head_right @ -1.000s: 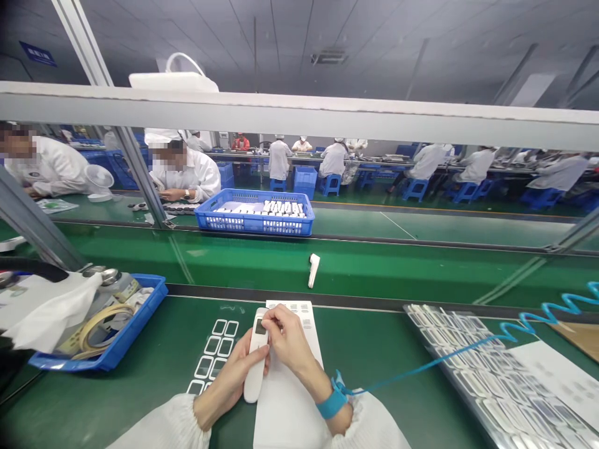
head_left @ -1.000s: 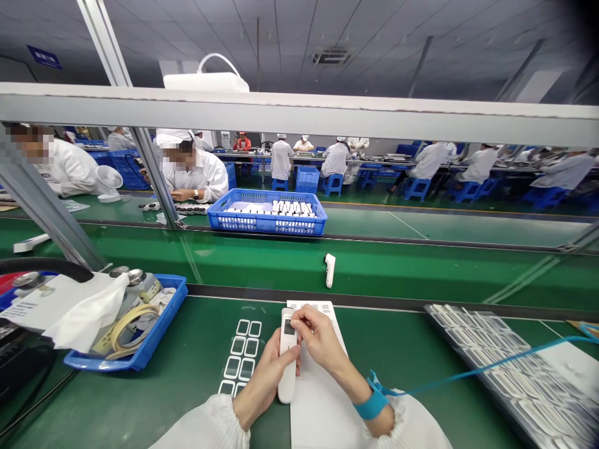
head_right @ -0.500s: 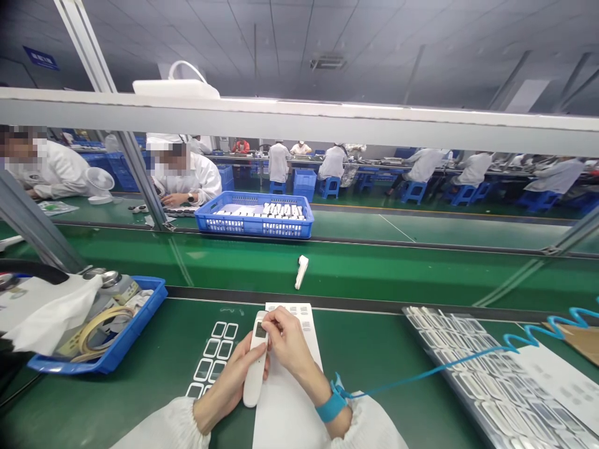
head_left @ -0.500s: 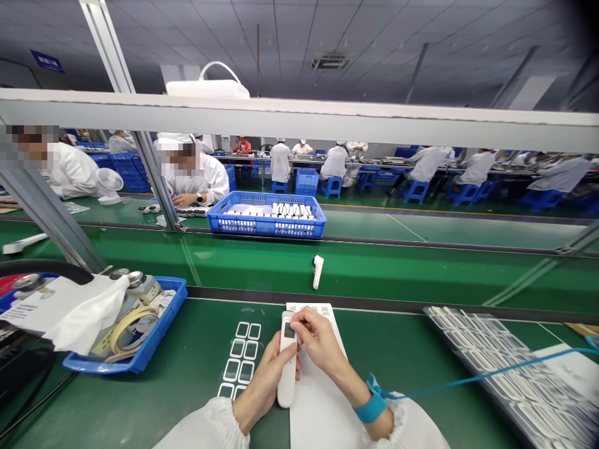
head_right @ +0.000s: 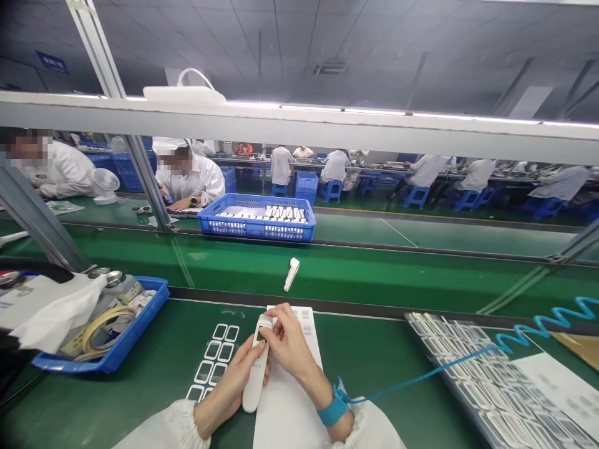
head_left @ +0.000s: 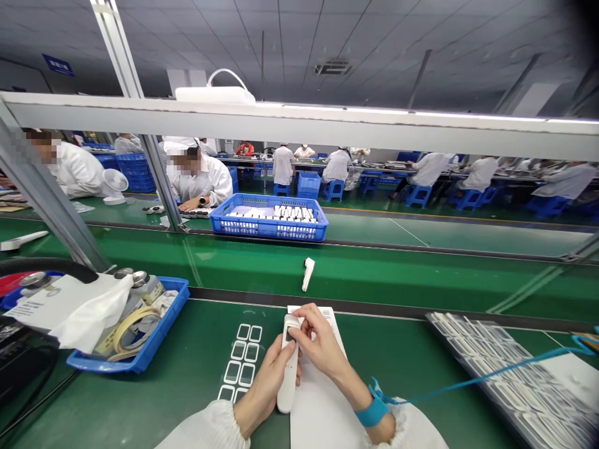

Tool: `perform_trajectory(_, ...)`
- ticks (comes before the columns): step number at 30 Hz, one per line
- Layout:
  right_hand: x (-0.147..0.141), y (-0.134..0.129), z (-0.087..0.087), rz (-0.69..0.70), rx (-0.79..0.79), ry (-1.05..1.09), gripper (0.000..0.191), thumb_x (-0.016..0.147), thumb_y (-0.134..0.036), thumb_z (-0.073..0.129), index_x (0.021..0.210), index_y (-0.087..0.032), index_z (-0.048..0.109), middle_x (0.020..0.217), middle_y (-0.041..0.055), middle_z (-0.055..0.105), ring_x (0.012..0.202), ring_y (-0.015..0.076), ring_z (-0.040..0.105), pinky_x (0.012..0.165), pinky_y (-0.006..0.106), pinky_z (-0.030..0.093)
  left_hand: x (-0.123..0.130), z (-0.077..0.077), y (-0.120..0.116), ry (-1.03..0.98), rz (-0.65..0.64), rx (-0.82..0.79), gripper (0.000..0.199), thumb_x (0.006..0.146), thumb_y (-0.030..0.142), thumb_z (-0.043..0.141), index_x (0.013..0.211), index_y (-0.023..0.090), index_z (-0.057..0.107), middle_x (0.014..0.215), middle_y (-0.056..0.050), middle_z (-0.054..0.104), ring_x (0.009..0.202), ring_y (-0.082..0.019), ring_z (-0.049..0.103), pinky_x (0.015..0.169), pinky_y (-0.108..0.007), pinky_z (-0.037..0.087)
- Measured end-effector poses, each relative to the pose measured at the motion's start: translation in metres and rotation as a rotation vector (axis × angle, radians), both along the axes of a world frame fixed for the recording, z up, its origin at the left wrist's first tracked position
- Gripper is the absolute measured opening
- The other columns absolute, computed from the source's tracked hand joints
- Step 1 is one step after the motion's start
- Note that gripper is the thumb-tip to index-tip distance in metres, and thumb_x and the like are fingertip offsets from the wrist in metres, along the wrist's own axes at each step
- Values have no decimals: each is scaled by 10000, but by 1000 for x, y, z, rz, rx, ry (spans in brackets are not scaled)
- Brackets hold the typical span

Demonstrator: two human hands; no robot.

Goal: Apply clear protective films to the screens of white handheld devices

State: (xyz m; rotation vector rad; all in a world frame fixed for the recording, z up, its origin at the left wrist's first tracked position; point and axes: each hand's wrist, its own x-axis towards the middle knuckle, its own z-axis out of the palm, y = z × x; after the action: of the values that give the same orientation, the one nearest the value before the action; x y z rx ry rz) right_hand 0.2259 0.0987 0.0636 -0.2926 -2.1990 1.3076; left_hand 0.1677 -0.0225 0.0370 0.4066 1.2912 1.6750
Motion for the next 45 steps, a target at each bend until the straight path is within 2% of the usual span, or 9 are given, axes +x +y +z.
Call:
perform_trajectory(7, 4, 24, 8, 156, -49, -60, 289, 900, -414, 526, 931, -188, 704, 1017, 84, 590, 768, 160, 558, 629, 261, 450, -4, 11, -4, 191, -79, -41, 430, 795, 621, 509, 829, 194, 467, 679, 39, 505, 449, -71, 441, 421, -214, 380)
perform_trajectory(11, 16, 31, 36, 440, 131, -218, 428, 792, -413, 691, 1188, -275, 604, 1186, 61, 566, 895, 190, 565, 722, 267, 469, -14, 18, -7, 216, -227, -55, 440, 785, 625, 521, 839, 189, 496, 679, 20, 546, 428, -78, 463, 390, -203, 364)
perform_trajectory(14, 18, 35, 44, 466, 276, -239, 317, 818, -383, 672, 1105, -260, 625, 1001, 34, 611, 853, 183, 561, 735, 265, 450, -42, 20, -8, 349, -302, -84, 499, 836, 637, 408, 843, 168, 577, 688, -35, 626, 494, -130, 552, 457, -241, 425)
perform_trajectory(19, -2, 89, 8, 58, 313, -197, 278, 799, -391, 651, 986, -187, 630, 805, 24, 582, 640, 151, 511, 563, 248, 403, -135, 7, -25, 916, 38, -82, 391, 837, 526, 514, 1006, 217, 685, 1139, -94, 652, 1139, -276, 517, 977, -419, 385)
perform_trajectory(22, -16, 148, -19, -423, 258, -310, 353, 754, -399, 627, 1006, -151, 621, 765, 35, 612, 642, 179, 557, 583, 274, 444, -176, -8, -45, 1291, -28, -259, 355, 878, 420, 505, 1203, 318, 602, 1421, -35, 458, 1347, -302, 278, 1087, -536, 206)
perform_trajectory(25, -22, 196, -34, -579, 254, -357, 333, 732, -328, 605, 976, -103, 630, 888, 133, 638, 793, 254, 600, 695, 333, 470, -185, -19, -56, 1520, -191, -397, 357, 927, 391, 425, 1268, 403, 527, 1495, 27, 337, 1388, -298, 206, 1101, -572, 132)
perform_trajectory(29, -22, 217, -40, -635, 273, -410, 409, 712, -346, 622, 1027, -86, 625, 1020, 196, 609, 917, 318, 587, 745, 369, 468, -175, -23, -55, 1490, -176, -400, 309, 908, 426, 462, 1183, 404, 602, 1467, 34, 391, 1372, -295, 250, 1104, -569, 131)
perform_trajectory(36, -31, 165, -35, -534, 406, -262, 419, 837, -389, 478, 1167, -146, 566, 1178, 153, 520, 834, 240, 586, 750, 386, 486, -163, -19, -50, 1249, 31, -180, 205, 847, 404, 559, 818, 268, 710, 1075, -46, 654, 1179, -278, 462, 1025, -465, 306)
perform_trajectory(45, -50, 17, -10, 221, 68, -151, 343, 884, -427, 538, 1145, -217, 611, 1114, 78, 632, 1005, 229, 582, 833, 361, 475, -120, -9, -39, 906, 233, -40, 430, 918, 508, 344, 627, 211, 456, 577, 22, 497, 556, -134, 462, 592, -243, 367)
